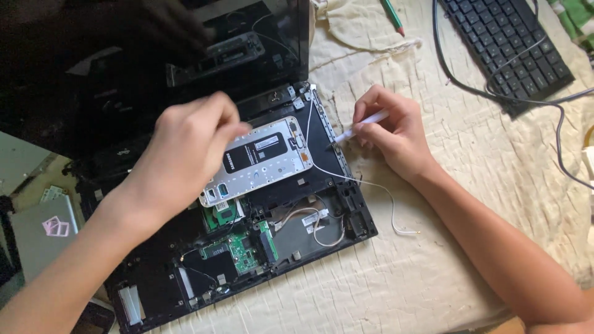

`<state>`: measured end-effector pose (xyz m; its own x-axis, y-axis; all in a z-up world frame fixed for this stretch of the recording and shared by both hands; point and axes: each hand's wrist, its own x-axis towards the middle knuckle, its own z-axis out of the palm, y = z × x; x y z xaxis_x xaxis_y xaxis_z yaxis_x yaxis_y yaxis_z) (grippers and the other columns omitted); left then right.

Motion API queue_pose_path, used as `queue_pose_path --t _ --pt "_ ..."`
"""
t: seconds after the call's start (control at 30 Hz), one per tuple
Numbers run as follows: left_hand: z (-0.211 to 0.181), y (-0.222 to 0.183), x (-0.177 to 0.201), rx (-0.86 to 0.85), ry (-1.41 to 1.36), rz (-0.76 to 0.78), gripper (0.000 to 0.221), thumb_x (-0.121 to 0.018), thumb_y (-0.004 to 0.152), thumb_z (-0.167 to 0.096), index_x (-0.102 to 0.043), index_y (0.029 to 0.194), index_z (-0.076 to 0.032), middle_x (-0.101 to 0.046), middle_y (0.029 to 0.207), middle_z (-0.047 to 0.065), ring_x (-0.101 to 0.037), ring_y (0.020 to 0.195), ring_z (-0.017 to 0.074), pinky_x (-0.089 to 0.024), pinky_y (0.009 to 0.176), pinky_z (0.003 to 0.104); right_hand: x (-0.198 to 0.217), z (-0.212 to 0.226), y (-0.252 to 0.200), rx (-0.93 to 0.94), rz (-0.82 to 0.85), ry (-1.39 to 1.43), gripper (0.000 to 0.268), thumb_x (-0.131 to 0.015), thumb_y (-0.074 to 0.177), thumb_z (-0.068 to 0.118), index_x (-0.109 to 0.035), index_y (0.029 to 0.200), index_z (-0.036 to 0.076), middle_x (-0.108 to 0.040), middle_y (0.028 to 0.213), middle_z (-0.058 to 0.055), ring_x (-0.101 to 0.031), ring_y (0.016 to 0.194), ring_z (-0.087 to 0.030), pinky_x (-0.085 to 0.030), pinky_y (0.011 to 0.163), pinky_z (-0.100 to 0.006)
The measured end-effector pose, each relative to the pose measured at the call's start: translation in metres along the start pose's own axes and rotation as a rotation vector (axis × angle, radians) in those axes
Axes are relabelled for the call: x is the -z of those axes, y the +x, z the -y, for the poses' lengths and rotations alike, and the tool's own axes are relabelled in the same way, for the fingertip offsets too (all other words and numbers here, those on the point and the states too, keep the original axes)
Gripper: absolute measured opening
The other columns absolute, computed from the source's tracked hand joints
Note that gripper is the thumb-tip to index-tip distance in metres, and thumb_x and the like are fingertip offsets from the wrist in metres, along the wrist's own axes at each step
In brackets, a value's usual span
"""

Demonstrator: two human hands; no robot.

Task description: Repairing internal laptop components and handling a phone mid-frame using a plastic tool.

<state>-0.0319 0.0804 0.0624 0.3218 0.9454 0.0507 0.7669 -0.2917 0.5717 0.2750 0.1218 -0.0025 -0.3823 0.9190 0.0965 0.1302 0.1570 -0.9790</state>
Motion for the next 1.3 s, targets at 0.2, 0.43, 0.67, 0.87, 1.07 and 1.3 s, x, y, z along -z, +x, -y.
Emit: queue_pose_path --t 0.2,0.43,0.67,0.87,1.07,1.3 --pt "-0.017 -0.051 0.021 0.218 -0.113 0.02 0.015 -0.077 0.09 -0.015 -0.071 0.08 -0.007 -0.071 0.067 0.001 -0.066 0.059 0.0109 -0.057 0.067 0.028 0.0 0.0 0.002 0.014 0.037 0.042 0.004 -0.061 0.09 0.003 -0.058 0.089 0.005 -0.062 0.069 -0.005 -0.06 0.053 -0.009 -0.046 0.047 -0.018" --pt "-0.044 -0.054 0.017 0.343 -0.375 -0.019 0.011 -0.083 0.081 -0.01 -0.08 0.072 -0.005 -0.077 0.063 0.002 -0.071 0.056 0.0072 -0.064 0.061 0.017 0.007 0.0 -0.002 0.044 0.064 -0.004 0.004 -0.064 0.09 0.005 -0.061 0.089 0.006 -0.06 0.073 -0.002 -0.055 0.056 -0.006 -0.044 0.054 -0.017" --pt "-0.044 -0.055 0.004 0.181 -0.381 -0.083 0.005 -0.084 0.078 -0.005 -0.08 0.08 -0.004 -0.08 0.071 0.004 -0.077 0.063 0.0109 -0.072 0.069 0.019 0.007 0.006 -0.004 0.034 0.08 -0.028 0.004 -0.062 0.089 0.004 -0.06 0.088 0.008 -0.057 0.065 -0.001 -0.053 0.055 -0.006 -0.044 0.057 -0.019" --pt "-0.044 -0.063 -0.003 -0.002 -0.347 -0.164 0.025 -0.089 0.073 -0.003 -0.074 0.093 -0.003 -0.08 0.082 0.006 -0.082 0.074 0.0134 -0.069 0.076 0.02 0.006 0.005 -0.004 0.029 0.093 -0.02 0.004 -0.061 0.088 0.003 -0.061 0.088 0.007 -0.059 0.068 -0.002 -0.055 0.055 -0.007 -0.045 0.056 -0.018" --pt "-0.051 -0.087 -0.029 0.028 -0.432 -0.114 0.025 -0.085 0.076 -0.002 -0.075 0.099 -0.005 -0.084 0.089 0.008 -0.086 0.082 0.0148 -0.071 0.083 0.02 0.007 0.009 -0.008 0.003 0.098 -0.066 0.004 -0.065 0.088 0.006 -0.062 0.086 0.008 -0.061 0.072 -0.001 -0.056 0.059 -0.007 -0.046 0.058 -0.019" --pt "-0.066 -0.096 -0.058 0.07 -0.482 -0.186 0.016 -0.081 0.081 -0.004 -0.076 0.096 -0.006 -0.083 0.088 0.001 -0.081 0.08 0.0102 -0.069 0.079 0.02 0.008 0.014 -0.011 0.006 0.139 -0.095 0.002 -0.063 0.089 0.01 -0.062 0.088 0.009 -0.065 0.073 -0.002 -0.064 0.062 -0.009 -0.049 0.057 -0.021"
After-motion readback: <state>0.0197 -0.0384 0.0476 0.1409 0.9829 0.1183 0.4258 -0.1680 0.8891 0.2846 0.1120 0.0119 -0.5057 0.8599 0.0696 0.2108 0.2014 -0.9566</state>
